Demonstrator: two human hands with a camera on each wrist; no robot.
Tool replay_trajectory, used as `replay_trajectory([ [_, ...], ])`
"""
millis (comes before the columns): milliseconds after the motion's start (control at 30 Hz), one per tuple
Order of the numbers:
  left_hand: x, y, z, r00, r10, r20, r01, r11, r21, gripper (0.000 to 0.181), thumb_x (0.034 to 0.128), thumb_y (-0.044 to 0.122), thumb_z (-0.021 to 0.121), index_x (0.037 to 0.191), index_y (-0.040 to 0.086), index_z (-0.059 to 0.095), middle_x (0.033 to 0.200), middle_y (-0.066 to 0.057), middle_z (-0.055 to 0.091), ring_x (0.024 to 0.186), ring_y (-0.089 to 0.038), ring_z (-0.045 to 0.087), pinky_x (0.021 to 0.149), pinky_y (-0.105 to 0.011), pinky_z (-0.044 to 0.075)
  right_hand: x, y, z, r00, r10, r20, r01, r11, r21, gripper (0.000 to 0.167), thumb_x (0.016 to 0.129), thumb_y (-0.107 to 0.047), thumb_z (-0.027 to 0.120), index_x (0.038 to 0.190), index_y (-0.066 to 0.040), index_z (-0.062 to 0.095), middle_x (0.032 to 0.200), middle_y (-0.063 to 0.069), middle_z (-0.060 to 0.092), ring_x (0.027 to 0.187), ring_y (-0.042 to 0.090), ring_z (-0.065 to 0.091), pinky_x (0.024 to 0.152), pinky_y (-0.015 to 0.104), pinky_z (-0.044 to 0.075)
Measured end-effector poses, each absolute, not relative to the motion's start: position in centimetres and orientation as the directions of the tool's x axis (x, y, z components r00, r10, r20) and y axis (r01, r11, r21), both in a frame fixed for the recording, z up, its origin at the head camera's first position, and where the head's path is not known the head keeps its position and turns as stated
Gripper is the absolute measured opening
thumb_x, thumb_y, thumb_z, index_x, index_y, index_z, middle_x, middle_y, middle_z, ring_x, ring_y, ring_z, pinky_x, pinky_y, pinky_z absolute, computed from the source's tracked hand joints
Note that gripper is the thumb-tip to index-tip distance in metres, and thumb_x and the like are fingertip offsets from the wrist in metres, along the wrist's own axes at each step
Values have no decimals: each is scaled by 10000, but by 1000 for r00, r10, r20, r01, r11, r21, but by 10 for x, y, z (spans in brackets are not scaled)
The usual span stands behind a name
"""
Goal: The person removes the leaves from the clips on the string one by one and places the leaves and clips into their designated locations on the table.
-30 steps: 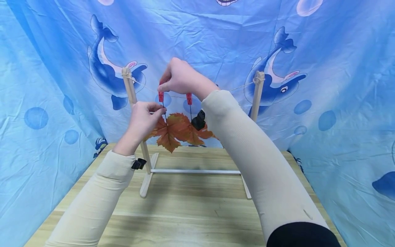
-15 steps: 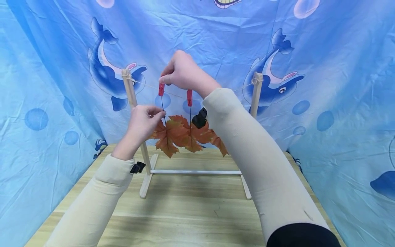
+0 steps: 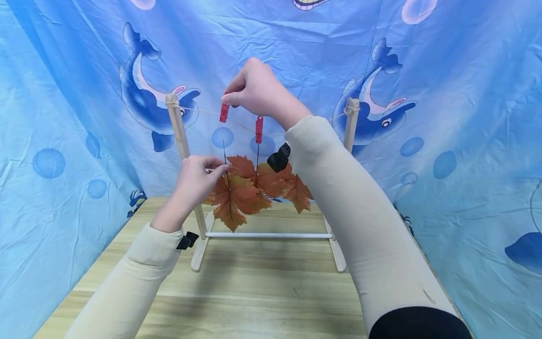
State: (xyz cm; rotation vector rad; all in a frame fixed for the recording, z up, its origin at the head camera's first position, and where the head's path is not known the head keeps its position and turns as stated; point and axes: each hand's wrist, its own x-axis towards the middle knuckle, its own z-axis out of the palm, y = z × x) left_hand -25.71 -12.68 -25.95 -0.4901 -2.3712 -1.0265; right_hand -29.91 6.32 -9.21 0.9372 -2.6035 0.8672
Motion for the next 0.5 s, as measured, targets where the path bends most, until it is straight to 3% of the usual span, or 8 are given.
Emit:
replay_trajectory([
  [133, -251, -128, -266, -814, 140, 564, 508, 643, 573, 123, 975, 89, 703, 957, 7, 792, 827, -69, 728, 565, -197, 523, 553, -357, 439, -300, 64, -92, -774, -492, 398, -632, 635, -445, 250, 967, -315, 722, 1139, -152, 801, 988, -20, 762, 925, 71, 668, 647, 322, 394],
  [500, -240, -125, -277, -840, 146, 523, 474, 666, 576, 114, 963, 90, 719, 945, 6, 795, 831, -75, 740, 612, -178, 614, 580, -356, 494, -306, 58, -96, -791, -459, 406, -607, 672, -424, 246, 967, -318, 721, 1131, -155, 803, 952, -17, 765, 873, 83, 658, 595, 327, 389],
])
